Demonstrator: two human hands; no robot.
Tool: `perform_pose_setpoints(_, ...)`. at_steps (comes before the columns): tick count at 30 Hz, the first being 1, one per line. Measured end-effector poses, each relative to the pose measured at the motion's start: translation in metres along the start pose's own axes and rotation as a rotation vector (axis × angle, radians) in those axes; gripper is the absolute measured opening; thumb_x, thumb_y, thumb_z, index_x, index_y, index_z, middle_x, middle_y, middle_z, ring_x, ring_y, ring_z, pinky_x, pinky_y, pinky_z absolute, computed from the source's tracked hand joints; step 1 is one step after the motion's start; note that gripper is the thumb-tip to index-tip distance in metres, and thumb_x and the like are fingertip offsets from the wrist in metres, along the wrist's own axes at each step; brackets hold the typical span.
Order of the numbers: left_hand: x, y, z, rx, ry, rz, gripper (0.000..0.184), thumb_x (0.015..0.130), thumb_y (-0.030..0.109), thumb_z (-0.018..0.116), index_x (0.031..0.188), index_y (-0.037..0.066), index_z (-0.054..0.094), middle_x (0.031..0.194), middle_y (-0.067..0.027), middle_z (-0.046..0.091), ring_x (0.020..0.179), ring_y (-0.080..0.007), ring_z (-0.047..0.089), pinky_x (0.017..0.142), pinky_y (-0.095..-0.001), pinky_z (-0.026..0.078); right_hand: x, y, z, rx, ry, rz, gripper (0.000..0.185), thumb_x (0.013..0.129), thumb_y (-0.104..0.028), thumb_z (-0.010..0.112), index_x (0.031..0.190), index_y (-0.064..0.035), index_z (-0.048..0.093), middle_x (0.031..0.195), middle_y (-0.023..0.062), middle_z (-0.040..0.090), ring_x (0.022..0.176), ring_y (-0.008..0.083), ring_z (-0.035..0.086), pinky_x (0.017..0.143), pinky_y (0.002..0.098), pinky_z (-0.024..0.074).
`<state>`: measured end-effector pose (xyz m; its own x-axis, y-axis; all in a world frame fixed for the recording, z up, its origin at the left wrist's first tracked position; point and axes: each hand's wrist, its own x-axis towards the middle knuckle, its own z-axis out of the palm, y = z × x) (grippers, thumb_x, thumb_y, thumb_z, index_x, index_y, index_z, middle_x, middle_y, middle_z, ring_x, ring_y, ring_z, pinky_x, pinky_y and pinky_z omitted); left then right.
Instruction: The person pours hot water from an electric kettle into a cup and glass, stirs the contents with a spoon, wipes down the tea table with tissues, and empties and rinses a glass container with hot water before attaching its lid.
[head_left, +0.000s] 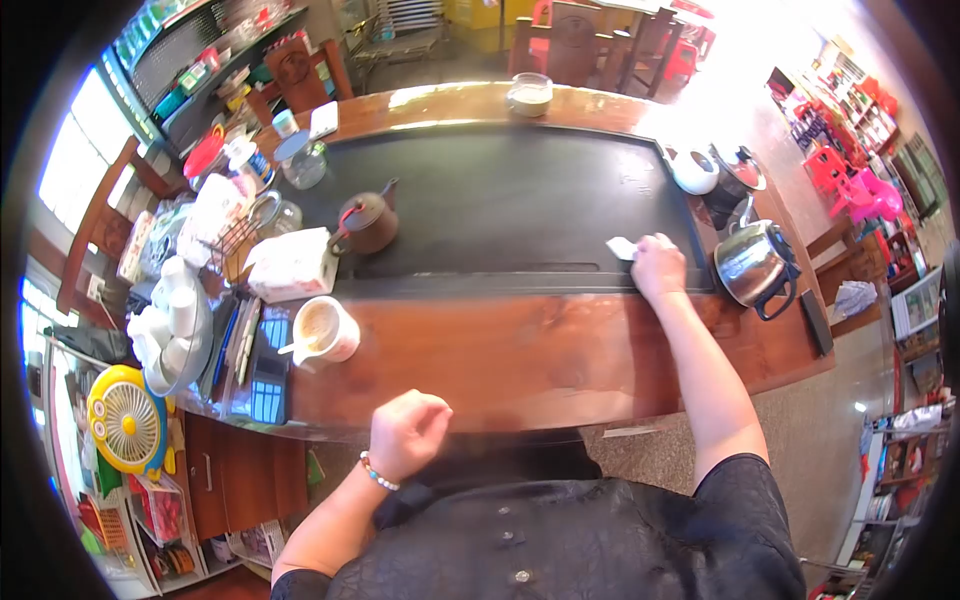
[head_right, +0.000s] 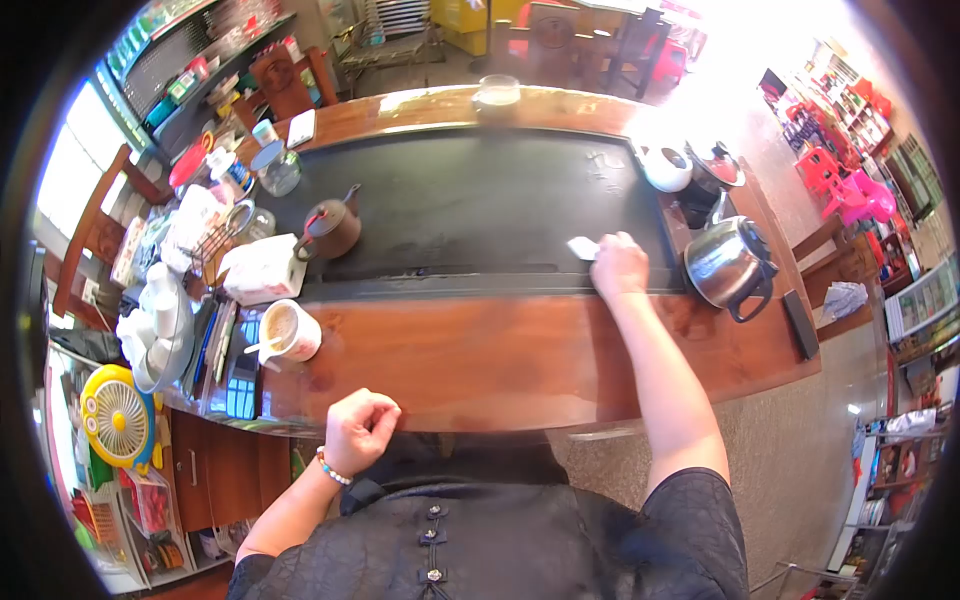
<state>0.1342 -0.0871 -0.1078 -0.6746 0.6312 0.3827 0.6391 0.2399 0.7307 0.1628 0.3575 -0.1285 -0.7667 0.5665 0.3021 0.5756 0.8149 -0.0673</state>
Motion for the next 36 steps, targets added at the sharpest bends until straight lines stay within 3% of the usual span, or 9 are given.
perform_pose_setpoints(3, -0.002, -0.010, -0.016, -0.012, 0.049, -0.038, 0.007, 0.080, 0.000, 0.071, 0.079, 0.005, 0.065, 0.063, -0.0039, 0.055, 0.050, -0.0121, 0.052, 0.047, -0.0261, 0.041, -0.019, -0.099, 0.011, 0.118, -0.010, -0.195, 0.006, 0.079, -0.011, 0.063, 0.084, -0.0068, 0.064, 0.093, 0.0126, 0.062, 0.087, 0.0298, 0.066, 0.078, 0.0406, 0.0542)
perform_pose_setpoints(5, -0.001, -0.010, -0.015, -0.040, 0.042, -0.064, 0.008, 0.080, 0.000, 0.071, 0.079, 0.005, 0.065, 0.064, -0.0043, 0.055, 0.050, -0.0125, 0.052, 0.046, -0.0266, 0.041, -0.022, -0.143, 0.008, 0.089, -0.047, -0.159, 0.006, 0.077, -0.008, 0.063, 0.083, -0.0060, 0.063, 0.092, 0.0131, 0.062, 0.087, 0.0304, 0.065, 0.079, 0.0397, 0.0538)
perform_pose_setpoints(9, 0.000, -0.016, -0.012, 0.038, 0.090, 0.090, 0.010, 0.075, 0.002, 0.073, 0.078, 0.007, 0.066, 0.061, -0.0060, 0.055, 0.050, -0.0191, 0.055, 0.046, -0.0310, 0.044, -0.017, -0.170, 0.006, 0.173, -0.128, -0.206, 0.005, 0.083, -0.011, 0.062, 0.085, -0.0086, 0.065, 0.092, 0.0128, 0.064, 0.089, 0.0326, 0.064, 0.081, 0.0428, 0.0506)
perform_pose_setpoints(12, -0.001, -0.016, -0.015, 0.013, 0.116, 0.091, 0.010, 0.075, 0.003, 0.073, 0.076, 0.007, 0.065, 0.061, -0.0053, 0.056, 0.051, -0.0198, 0.056, 0.047, -0.0310, 0.044, -0.011, -0.191, 0.004, 0.364, -0.199, -0.205, 0.010, 0.079, -0.014, 0.068, 0.087, -0.0073, 0.067, 0.094, 0.0121, 0.067, 0.090, 0.0293, 0.066, 0.080, 0.0404, 0.0523)
perform_pose_setpoints(15, -0.002, -0.020, -0.015, 0.036, 0.127, 0.123, 0.011, 0.074, 0.003, 0.073, 0.074, 0.008, 0.064, 0.061, -0.0053, 0.055, 0.052, -0.0211, 0.056, 0.047, -0.0319, 0.045, 0.011, -0.217, -0.004, 0.641, -0.522, -0.130, 0.016, 0.080, -0.020, 0.070, 0.091, -0.0079, 0.069, 0.094, 0.0120, 0.070, 0.091, 0.0274, 0.067, 0.082, 0.0376, 0.0524)
perform_pose_setpoints(18, -0.004, -0.022, -0.015, 0.060, 0.126, 0.144, 0.011, 0.073, 0.003, 0.073, 0.073, 0.008, 0.063, 0.061, -0.0050, 0.055, 0.052, -0.0219, 0.055, 0.047, -0.0327, 0.044, 0.024, -0.258, -0.005, 0.721, -0.429, -0.261, 0.018, 0.081, -0.017, 0.066, 0.097, -0.0098, 0.071, 0.098, 0.0132, 0.071, 0.094, 0.0294, 0.067, 0.085, 0.0370, 0.0524)
perform_pose_setpoints(21, -0.005, -0.024, -0.014, 0.059, 0.128, 0.149, 0.011, 0.073, 0.003, 0.073, 0.074, 0.008, 0.064, 0.061, -0.0050, 0.055, 0.052, -0.0220, 0.055, 0.047, -0.0329, 0.044, 0.015, -0.298, 0.005, 0.709, -0.245, -0.578, 0.015, 0.083, -0.007, 0.060, 0.089, -0.0088, 0.073, 0.092, 0.0098, 0.067, 0.090, 0.0307, 0.063, 0.083, 0.0382, 0.0519)
perform_pose_setpoints(23, -0.004, -0.023, -0.016, 0.065, 0.112, 0.138, 0.011, 0.073, 0.003, 0.073, 0.074, 0.008, 0.064, 0.061, -0.0051, 0.055, 0.052, -0.0223, 0.055, 0.047, -0.0332, 0.044, 0.001, -0.304, 0.026, 0.704, -0.099, -0.828, 0.015, 0.083, -0.004, 0.060, 0.088, -0.0096, 0.074, 0.088, 0.0075, 0.064, 0.089, 0.0281, 0.060, 0.081, 0.0373, 0.0511)
perform_pose_setpoints(36, -0.006, -0.026, -0.021, -0.008, 0.100, 0.147, 0.011, 0.074, 0.003, 0.073, 0.077, 0.008, 0.064, 0.064, -0.0059, 0.056, 0.054, -0.0236, 0.056, 0.049, -0.0339, 0.045, -0.008, -0.204, 0.006, 0.488, -0.128, -0.736, 0.023, 0.074, 0.003, 0.058, 0.081, -0.0125, 0.074, 0.082, 0.0058, 0.060, 0.087, 0.0278, 0.059, 0.079, 0.0366, 0.0512)
